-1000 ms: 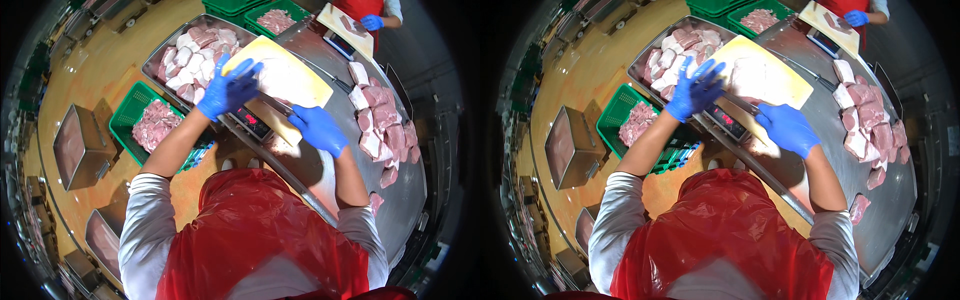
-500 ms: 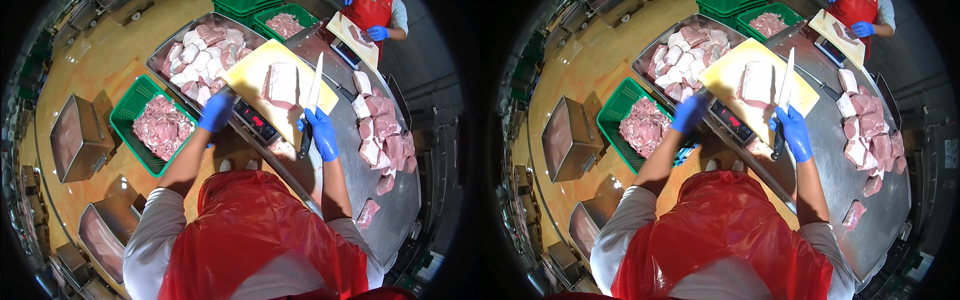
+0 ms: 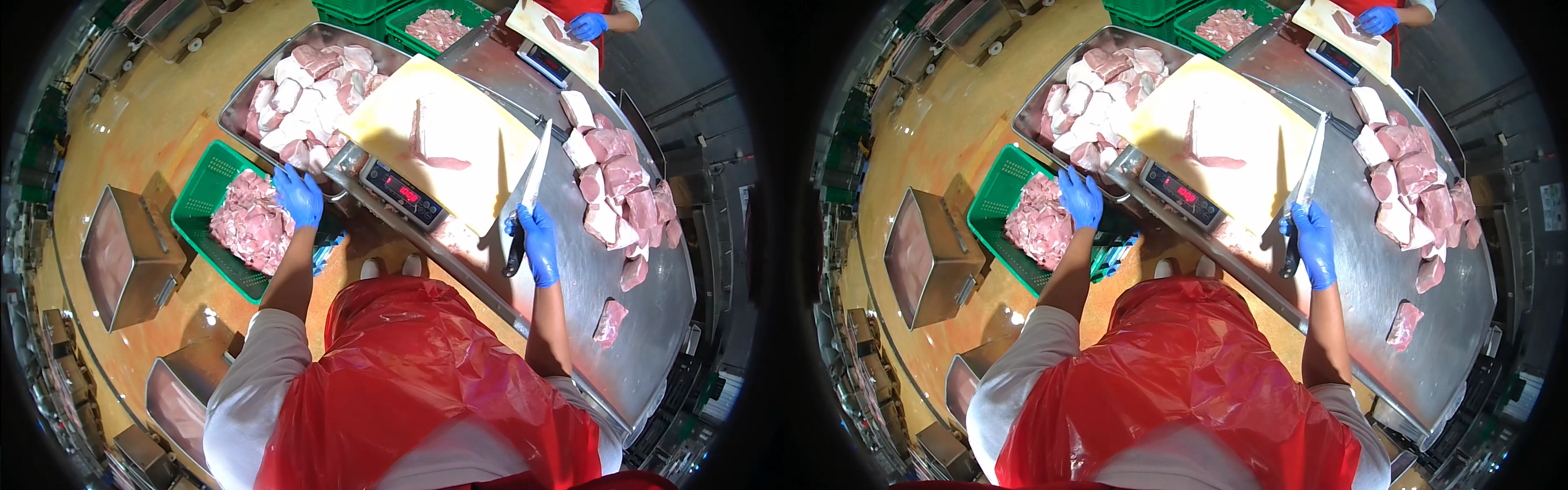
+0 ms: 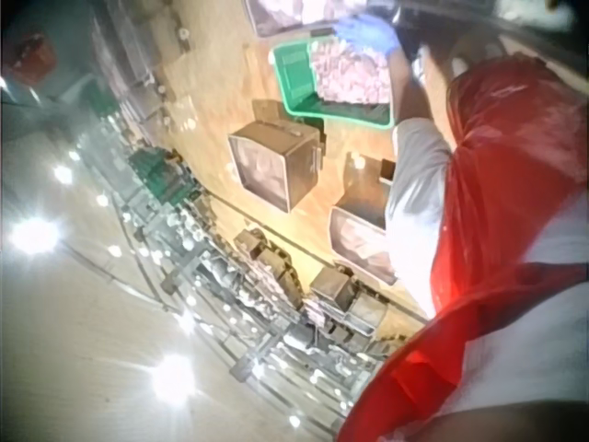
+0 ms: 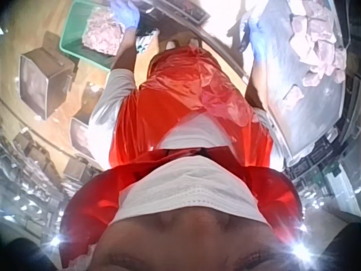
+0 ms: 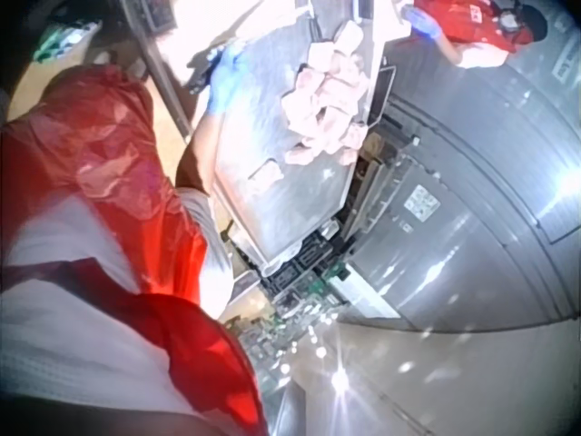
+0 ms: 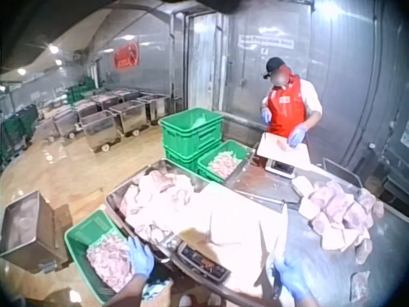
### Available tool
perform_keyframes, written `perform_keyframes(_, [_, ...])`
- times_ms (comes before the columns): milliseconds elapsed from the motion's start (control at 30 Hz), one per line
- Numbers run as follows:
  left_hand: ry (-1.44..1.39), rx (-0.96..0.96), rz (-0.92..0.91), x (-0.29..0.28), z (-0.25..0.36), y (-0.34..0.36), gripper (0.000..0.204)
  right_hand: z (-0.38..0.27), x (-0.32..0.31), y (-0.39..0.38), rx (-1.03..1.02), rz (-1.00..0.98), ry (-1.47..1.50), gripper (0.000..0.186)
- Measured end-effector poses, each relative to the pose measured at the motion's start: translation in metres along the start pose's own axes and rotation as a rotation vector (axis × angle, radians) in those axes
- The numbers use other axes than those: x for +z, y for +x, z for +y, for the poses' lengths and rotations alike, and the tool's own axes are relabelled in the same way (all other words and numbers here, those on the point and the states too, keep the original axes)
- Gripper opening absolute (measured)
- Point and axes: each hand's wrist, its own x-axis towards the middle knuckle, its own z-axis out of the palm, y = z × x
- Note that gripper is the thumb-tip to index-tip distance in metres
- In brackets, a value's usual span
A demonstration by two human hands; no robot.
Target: The person cuts large pieces of raw meat on a yellow cutting board using a knife. They trim fat and separate portions, placing trimmed pieces into a green basket and larger cuts onto a metal tray. The process is repeated continuously.
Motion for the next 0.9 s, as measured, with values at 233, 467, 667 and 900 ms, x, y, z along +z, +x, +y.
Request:
perform_keyframes(233, [-0.917,0.747,0.121,0.041,0.193,0.110,0.042,0.011,0.092,0.030,0.112,-0.167,0.476,0.023])
perform_keyframes(467, [-0.594,0.791,-0.265,0.049,0.209,0.110,0.028,0.020,0.146,0.078,-0.194,0.058,0.494,0.020])
perform_keyframes(667, [-0.894,0.484,-0.643,-0.024,0.179,0.033,0.016,0.002,0.038,0.122,-0.379,0.270,0.176,0.028])
perform_keyframes(900, [-0.874,0.403,-0.580,0.051,0.231,0.122,0.047,0.003,0.066,0.113,-0.039,-0.013,0.343,0.020])
